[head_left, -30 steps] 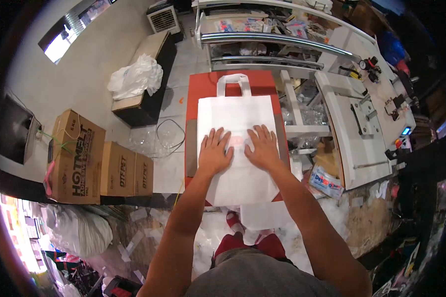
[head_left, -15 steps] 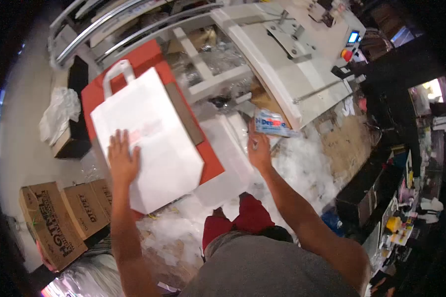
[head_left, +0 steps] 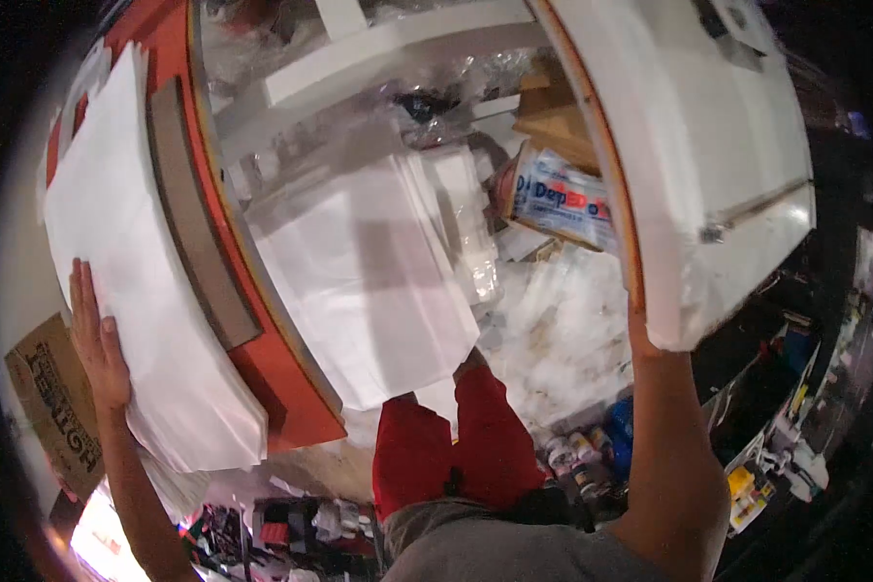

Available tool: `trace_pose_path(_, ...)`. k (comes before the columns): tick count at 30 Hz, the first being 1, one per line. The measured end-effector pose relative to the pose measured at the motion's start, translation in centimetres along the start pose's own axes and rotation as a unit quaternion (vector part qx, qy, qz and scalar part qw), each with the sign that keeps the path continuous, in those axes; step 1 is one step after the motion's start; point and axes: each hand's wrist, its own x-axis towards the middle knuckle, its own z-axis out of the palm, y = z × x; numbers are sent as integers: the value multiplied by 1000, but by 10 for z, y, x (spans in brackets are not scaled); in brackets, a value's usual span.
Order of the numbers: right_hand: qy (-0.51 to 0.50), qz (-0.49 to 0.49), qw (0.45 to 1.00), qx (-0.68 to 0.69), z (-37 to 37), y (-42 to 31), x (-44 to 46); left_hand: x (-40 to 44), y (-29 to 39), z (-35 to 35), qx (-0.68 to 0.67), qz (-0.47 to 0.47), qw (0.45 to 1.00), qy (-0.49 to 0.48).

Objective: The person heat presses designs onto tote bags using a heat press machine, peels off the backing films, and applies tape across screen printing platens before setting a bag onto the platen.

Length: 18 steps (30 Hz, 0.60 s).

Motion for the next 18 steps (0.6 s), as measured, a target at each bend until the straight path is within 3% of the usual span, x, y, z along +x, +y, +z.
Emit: trace_pose_path(18, -7, 4, 1000, -13, -12, -6, 0, 1, -2, -3, 1, 11, 1000, 26)
